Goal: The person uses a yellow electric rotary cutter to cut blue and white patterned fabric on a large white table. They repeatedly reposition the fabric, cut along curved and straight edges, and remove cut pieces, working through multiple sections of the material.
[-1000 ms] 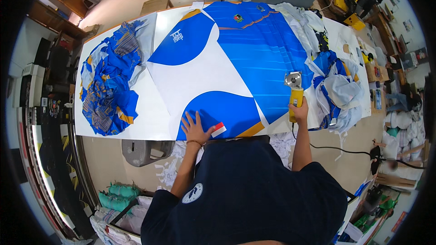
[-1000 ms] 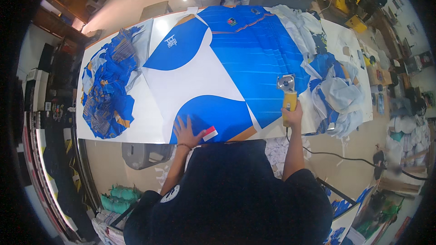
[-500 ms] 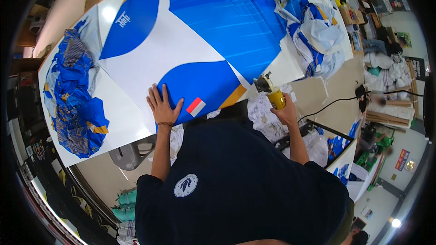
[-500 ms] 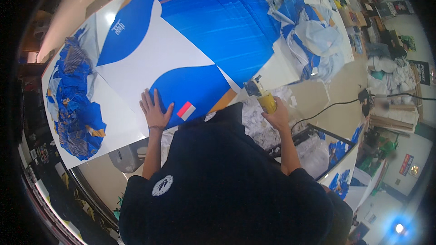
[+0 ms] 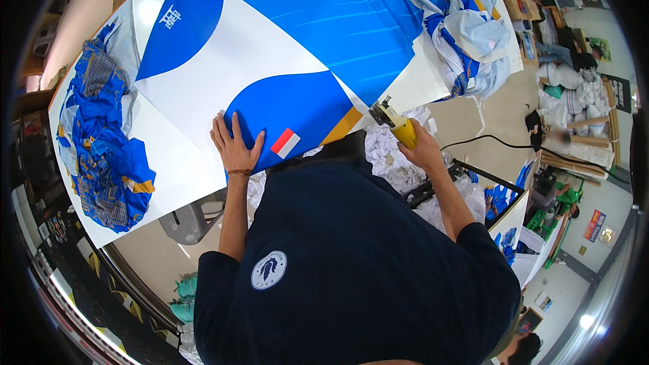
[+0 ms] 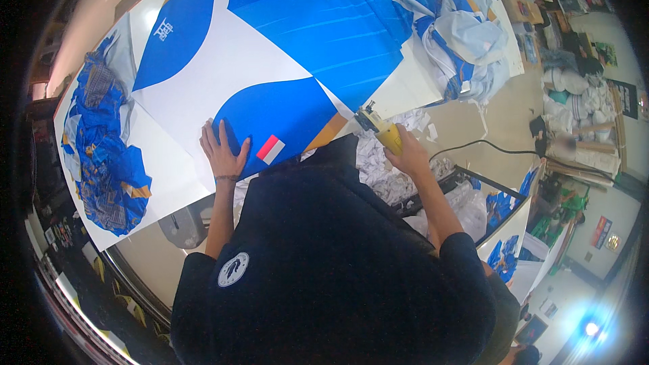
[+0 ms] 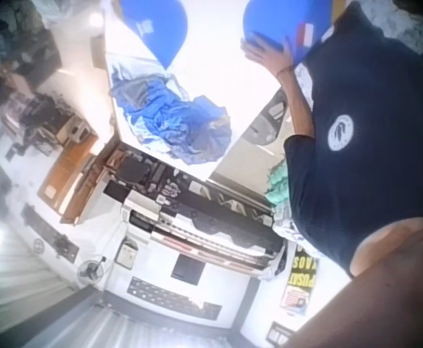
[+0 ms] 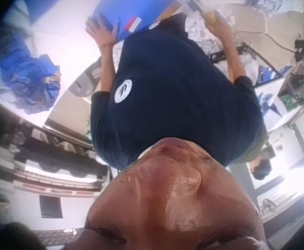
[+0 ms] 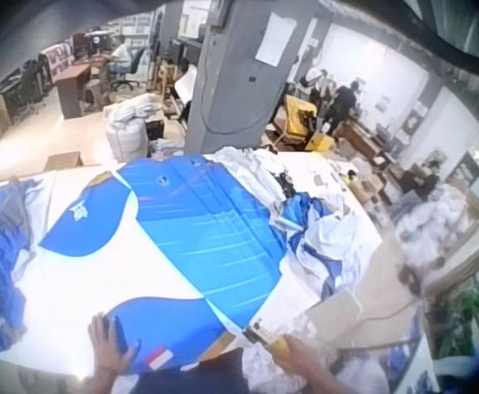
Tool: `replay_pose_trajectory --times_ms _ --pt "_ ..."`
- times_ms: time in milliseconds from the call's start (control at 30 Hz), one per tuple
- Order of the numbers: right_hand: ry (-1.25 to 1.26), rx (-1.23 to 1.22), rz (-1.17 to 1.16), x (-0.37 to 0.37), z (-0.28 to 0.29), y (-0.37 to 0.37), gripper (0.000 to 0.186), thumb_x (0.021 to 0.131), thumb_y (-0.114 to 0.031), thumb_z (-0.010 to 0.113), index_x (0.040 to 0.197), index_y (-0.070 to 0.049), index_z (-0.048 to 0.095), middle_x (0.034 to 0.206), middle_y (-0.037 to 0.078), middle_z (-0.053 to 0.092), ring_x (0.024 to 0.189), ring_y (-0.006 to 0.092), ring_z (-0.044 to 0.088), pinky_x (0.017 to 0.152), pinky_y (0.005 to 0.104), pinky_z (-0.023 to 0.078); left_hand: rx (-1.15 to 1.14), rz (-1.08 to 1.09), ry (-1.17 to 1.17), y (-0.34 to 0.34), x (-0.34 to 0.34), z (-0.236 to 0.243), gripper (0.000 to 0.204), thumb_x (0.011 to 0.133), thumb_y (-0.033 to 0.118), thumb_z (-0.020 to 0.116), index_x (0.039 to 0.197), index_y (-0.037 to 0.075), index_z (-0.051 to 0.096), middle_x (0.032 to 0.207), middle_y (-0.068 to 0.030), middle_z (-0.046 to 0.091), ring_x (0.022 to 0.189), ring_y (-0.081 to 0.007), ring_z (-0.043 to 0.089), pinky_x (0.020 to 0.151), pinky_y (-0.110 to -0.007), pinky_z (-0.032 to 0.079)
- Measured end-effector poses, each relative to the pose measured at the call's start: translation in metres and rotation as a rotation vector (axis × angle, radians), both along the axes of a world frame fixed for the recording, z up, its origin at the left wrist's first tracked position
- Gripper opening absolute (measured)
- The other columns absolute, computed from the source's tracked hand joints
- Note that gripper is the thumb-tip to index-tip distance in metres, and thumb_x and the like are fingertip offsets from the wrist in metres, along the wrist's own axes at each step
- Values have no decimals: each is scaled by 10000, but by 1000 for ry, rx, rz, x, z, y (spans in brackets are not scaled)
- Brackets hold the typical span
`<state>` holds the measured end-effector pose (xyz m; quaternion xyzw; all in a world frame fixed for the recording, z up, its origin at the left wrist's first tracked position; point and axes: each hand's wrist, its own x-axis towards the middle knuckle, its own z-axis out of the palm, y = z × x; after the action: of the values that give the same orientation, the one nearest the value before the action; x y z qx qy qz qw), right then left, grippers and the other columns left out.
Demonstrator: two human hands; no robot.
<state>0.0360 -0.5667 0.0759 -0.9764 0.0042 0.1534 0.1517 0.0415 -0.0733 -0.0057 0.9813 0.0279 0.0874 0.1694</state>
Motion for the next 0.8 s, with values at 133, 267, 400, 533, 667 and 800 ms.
replay_pose_trajectory --times_ms 133,267,400,533,667,800 --pt "13 -13 6 8 -1 4 785 810 -357 784 1464 -87 443 1191 217 662 1062 411 668 879 505 545 -39 19 -45 4 -3 -3 861 887 538 720 1541 71 413 1619 -282 282 1509 -488 228 1224 -622 183" --pt "36 -11 9 13 1 7 787 809 -353 783 1466 -85 440 1192 221 664 1063 414 668 876 506 546 -90 96 -88 15 -11 -3 819 874 507 742 1502 57 472 1591 -308 316 1489 -512 253 1207 -637 210" --pt "73 -11 15 18 1 7 788 809 -350 783 1463 -77 438 1185 231 667 1062 426 666 871 508 544 -38 199 -131 47 -28 -7 789 878 468 753 1481 32 489 1569 -324 333 1467 -519 280 1194 -635 238" --pt "28 7 57 22 -1 9 790 810 -346 781 1462 -65 435 1158 246 674 1044 438 669 858 514 542 -16 337 -121 81 -47 -8 784 895 419 749 1511 38 450 1584 -310 298 1473 -499 268 1194 -617 256" --pt "58 37 57 34 1 15 777 810 -339 777 1451 -60 437 1138 254 677 1026 442 673 845 519 541 -24 381 -87 94 -62 -17 783 913 411 719 1528 31 419 1601 -307 264 1486 -492 243 1194 -615 260" --pt "94 62 68 49 5 24 792 807 -349 793 1453 -71 429 1170 254 687 1063 458 667 880 520 543 -9 349 -75 93 -61 -19 780 925 419 699 1527 15 411 1597 -310 269 1487 -491 242 1199 -610 257"
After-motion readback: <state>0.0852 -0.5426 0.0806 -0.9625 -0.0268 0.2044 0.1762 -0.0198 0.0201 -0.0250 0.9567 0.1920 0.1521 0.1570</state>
